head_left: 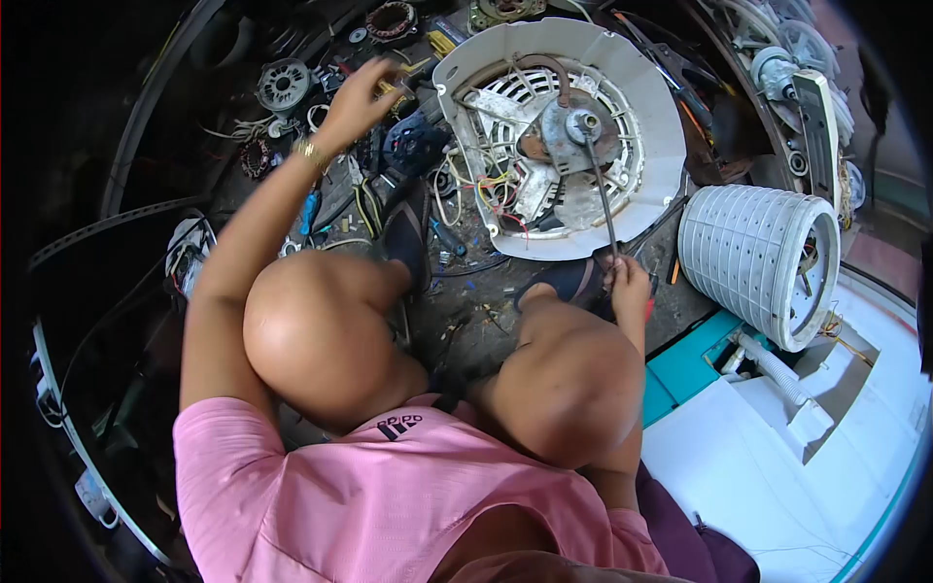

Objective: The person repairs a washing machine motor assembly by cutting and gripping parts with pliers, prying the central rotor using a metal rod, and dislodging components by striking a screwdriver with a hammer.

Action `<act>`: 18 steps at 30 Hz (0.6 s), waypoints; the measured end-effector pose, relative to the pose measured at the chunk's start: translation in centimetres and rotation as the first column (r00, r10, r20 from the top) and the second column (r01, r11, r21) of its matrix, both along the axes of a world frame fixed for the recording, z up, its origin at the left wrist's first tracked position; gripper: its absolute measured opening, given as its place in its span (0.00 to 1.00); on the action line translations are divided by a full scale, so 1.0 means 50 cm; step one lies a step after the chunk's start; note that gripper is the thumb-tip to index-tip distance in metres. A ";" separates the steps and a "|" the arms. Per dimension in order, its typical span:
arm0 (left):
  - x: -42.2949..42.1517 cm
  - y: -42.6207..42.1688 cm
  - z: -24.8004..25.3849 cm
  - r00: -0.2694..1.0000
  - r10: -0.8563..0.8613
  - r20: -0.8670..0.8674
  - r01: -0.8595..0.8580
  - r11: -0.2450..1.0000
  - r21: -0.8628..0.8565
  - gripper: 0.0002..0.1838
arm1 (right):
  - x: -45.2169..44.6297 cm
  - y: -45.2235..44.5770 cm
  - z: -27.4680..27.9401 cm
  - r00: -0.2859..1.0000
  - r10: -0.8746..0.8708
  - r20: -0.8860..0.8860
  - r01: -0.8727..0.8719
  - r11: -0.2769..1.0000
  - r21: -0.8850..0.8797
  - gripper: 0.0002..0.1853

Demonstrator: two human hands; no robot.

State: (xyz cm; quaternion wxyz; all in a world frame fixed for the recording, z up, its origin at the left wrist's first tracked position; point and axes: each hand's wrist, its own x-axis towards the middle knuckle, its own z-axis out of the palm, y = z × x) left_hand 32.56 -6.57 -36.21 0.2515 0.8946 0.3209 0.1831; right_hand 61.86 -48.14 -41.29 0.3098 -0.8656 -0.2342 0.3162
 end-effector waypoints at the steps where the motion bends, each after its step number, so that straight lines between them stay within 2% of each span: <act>1: -0.065 -0.014 -0.062 0.993 0.119 0.015 -0.118 0.992 -0.051 0.14 | 0.000 -0.004 0.004 1.000 0.007 0.014 -0.007 1.000 -0.021 0.13; 2: -0.115 -0.044 -0.103 0.972 0.234 -0.030 -0.236 0.963 -0.133 0.13 | -0.002 -0.002 0.016 0.999 0.022 0.040 -0.023 1.000 0.007 0.11; 3: -0.161 -0.082 -0.136 0.936 0.341 -0.084 -0.351 0.913 -0.207 0.11 | -0.001 -0.008 0.012 0.998 -0.014 -0.058 0.015 1.000 0.023 0.09; 5: -0.231 -0.135 -0.216 0.938 0.292 -0.189 -0.332 0.913 -0.237 0.09 | 0.005 -0.031 -0.003 0.964 -0.087 -0.252 0.101 0.994 0.042 0.07; 7: -0.260 -0.172 -0.264 0.939 0.106 -0.326 -0.120 0.993 -0.023 0.10 | 0.001 -0.063 0.013 0.937 -0.116 -0.331 0.148 0.986 0.071 0.05; 8: -0.267 -0.180 -0.285 0.935 -0.026 -0.354 0.049 0.997 0.056 0.14 | 0.006 -0.098 0.005 0.928 -0.131 -0.348 0.171 0.981 0.088 0.06; 9: -0.272 -0.178 -0.317 0.897 -0.064 -0.438 0.091 0.995 0.041 0.18 | 0.014 -0.133 -0.007 0.922 -0.142 -0.361 0.192 0.976 0.106 0.06; 10: -0.263 -0.169 -0.320 0.876 -0.139 -0.462 0.160 0.987 0.006 0.19 | 0.012 -0.171 -0.025 0.907 -0.171 -0.385 0.260 0.947 0.191 0.04; 11: -0.249 -0.157 -0.302 0.847 -0.221 -0.484 0.233 0.972 -0.035 0.21 | 0.002 -0.193 -0.033 0.871 -0.236 -0.431 0.345 0.919 0.193 0.05; 12: -0.242 -0.138 -0.294 0.747 -0.287 -0.600 0.304 0.950 -0.077 0.22 | -0.003 -0.214 -0.037 0.830 -0.297 -0.473 0.427 0.883 0.195 0.06; 13: -0.238 -0.121 -0.292 0.711 -0.314 -0.630 0.337 0.937 -0.086 0.21 | -0.010 -0.233 -0.039 0.782 -0.354 -0.512 0.508 0.839 0.196 0.08; 15: -0.236 -0.093 -0.322 0.638 -0.302 -0.708 0.522 0.846 0.109 0.17 | -0.019 -0.254 -0.053 0.739 -0.423 -0.525 0.580 0.796 0.174 0.09; 17: -0.193 -0.094 -0.313 0.480 -0.258 -0.838 0.574 0.815 0.078 0.13 | -0.024 -0.256 -0.080 0.795 -0.433 -0.425 0.539 0.826 0.166 0.10; 18: -0.184 -0.100 -0.312 0.486 -0.242 -0.840 0.595 0.796 0.114 0.10 | -0.021 -0.256 -0.099 0.849 -0.414 -0.327 0.483 0.859 0.166 0.11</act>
